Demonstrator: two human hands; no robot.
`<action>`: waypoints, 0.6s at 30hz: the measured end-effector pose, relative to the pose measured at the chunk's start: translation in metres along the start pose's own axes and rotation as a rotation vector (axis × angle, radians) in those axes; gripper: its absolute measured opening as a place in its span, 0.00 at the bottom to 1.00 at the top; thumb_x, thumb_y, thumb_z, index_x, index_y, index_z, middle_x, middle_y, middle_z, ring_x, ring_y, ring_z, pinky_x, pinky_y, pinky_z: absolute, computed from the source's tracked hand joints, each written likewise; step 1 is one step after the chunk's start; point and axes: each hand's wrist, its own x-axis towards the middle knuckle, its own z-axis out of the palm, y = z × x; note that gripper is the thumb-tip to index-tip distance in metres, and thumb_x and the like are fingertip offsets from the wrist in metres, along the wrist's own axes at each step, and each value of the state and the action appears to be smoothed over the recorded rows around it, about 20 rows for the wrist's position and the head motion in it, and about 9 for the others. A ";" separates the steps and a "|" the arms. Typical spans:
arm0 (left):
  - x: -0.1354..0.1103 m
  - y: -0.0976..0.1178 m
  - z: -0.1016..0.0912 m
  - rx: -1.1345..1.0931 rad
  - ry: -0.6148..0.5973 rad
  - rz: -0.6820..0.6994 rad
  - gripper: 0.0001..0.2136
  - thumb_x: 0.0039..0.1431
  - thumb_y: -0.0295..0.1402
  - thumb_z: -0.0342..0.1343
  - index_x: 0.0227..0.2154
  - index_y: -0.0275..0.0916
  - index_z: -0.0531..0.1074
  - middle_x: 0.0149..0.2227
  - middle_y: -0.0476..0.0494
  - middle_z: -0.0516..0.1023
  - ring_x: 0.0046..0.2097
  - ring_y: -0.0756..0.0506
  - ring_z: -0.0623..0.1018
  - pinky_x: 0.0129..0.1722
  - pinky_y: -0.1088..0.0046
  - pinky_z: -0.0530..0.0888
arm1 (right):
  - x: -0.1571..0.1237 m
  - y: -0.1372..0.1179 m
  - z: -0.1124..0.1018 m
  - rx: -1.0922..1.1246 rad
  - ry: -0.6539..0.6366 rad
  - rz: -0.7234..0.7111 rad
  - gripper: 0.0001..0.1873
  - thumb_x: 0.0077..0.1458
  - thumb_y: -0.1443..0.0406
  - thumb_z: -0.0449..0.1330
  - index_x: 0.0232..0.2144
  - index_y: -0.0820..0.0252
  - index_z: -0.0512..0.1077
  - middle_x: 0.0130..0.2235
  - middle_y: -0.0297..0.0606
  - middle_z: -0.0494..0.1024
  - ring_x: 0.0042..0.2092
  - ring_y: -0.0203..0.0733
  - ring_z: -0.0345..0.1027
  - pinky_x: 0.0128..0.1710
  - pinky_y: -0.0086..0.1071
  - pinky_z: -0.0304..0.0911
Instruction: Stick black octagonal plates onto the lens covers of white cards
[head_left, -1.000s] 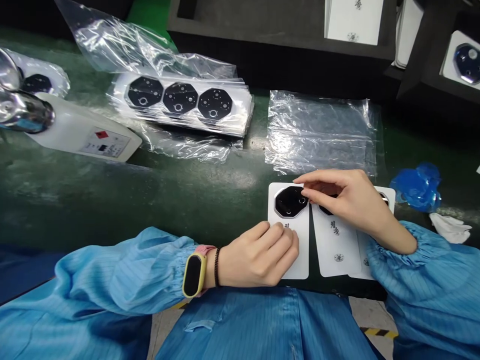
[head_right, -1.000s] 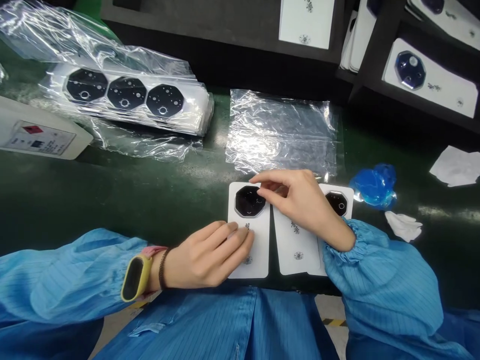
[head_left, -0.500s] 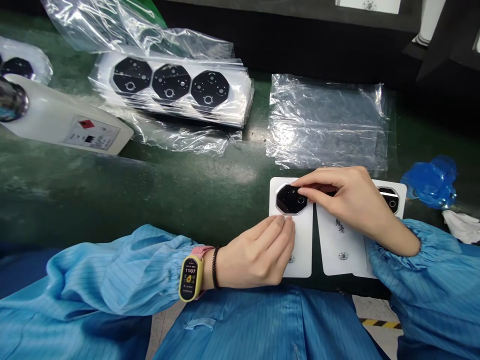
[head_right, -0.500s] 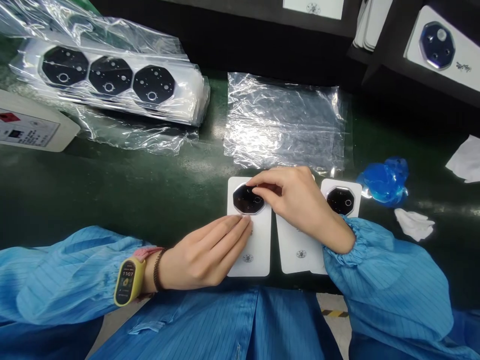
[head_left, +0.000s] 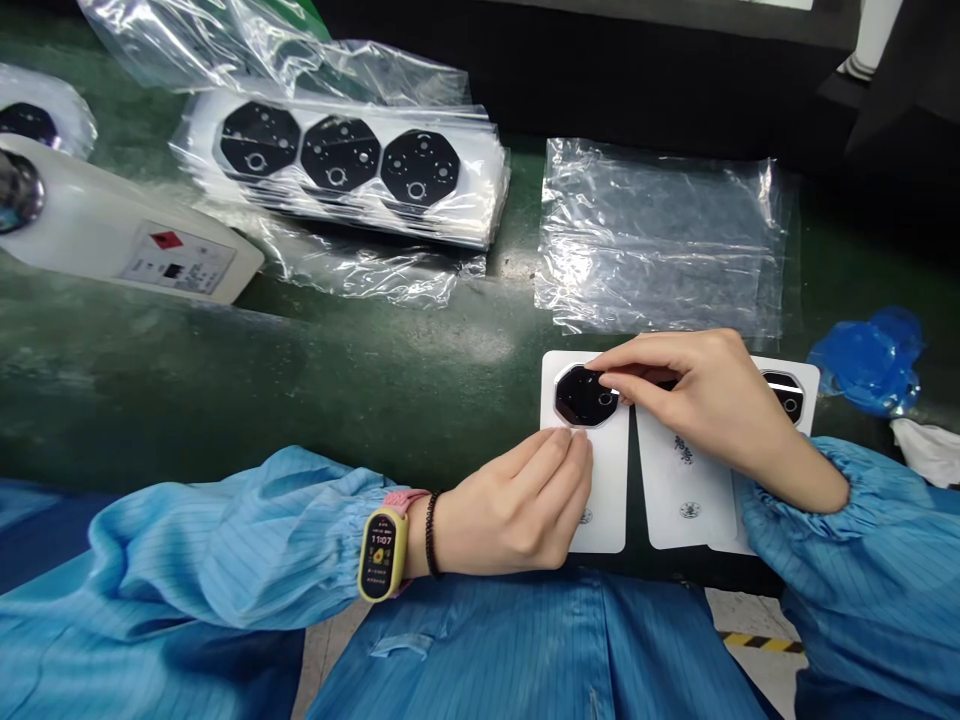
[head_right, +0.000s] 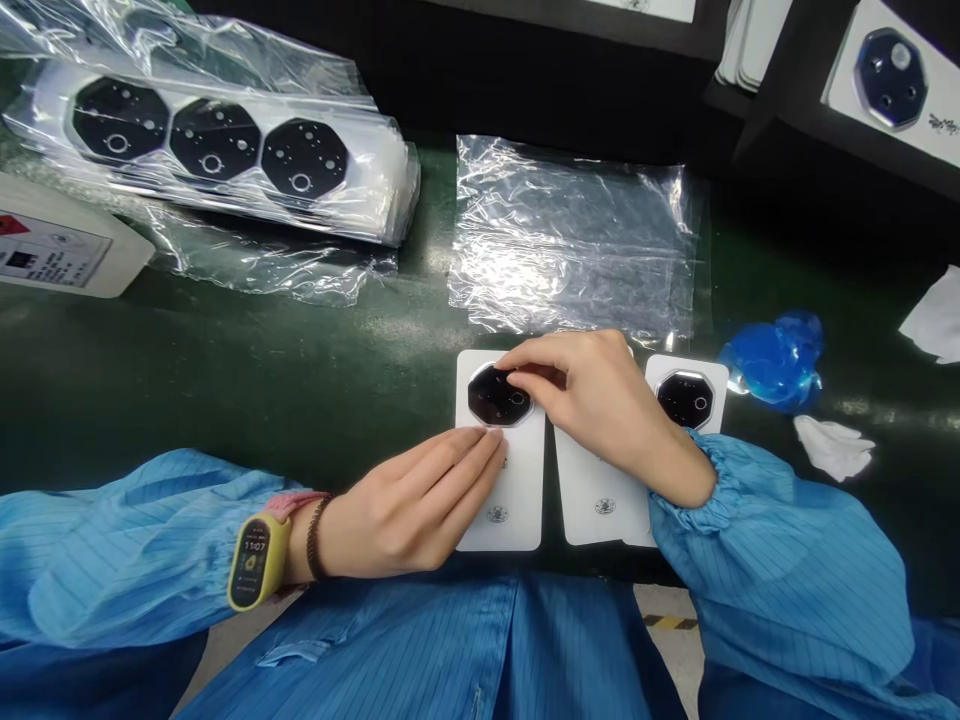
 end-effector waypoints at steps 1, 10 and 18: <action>0.000 0.000 0.000 -0.001 -0.002 -0.001 0.09 0.60 0.19 0.48 0.36 0.20 0.73 0.36 0.32 0.80 0.37 0.41 0.81 0.40 0.66 0.79 | 0.000 0.000 0.000 -0.004 0.002 -0.004 0.10 0.53 0.74 0.62 0.32 0.55 0.79 0.35 0.29 0.82 0.34 0.37 0.77 0.36 0.29 0.72; -0.001 0.001 0.000 -0.021 -0.010 -0.007 0.10 0.60 0.19 0.47 0.37 0.18 0.73 0.36 0.30 0.80 0.37 0.40 0.81 0.41 0.65 0.79 | -0.002 0.001 -0.001 -0.052 0.013 -0.050 0.10 0.54 0.74 0.62 0.33 0.56 0.79 0.35 0.29 0.82 0.34 0.37 0.77 0.35 0.28 0.72; -0.001 0.001 0.000 -0.002 -0.004 -0.007 0.09 0.60 0.19 0.48 0.37 0.19 0.73 0.36 0.32 0.80 0.38 0.40 0.81 0.41 0.65 0.79 | -0.003 0.001 0.000 -0.090 0.010 -0.079 0.09 0.55 0.73 0.61 0.33 0.56 0.79 0.35 0.30 0.82 0.34 0.37 0.76 0.34 0.29 0.72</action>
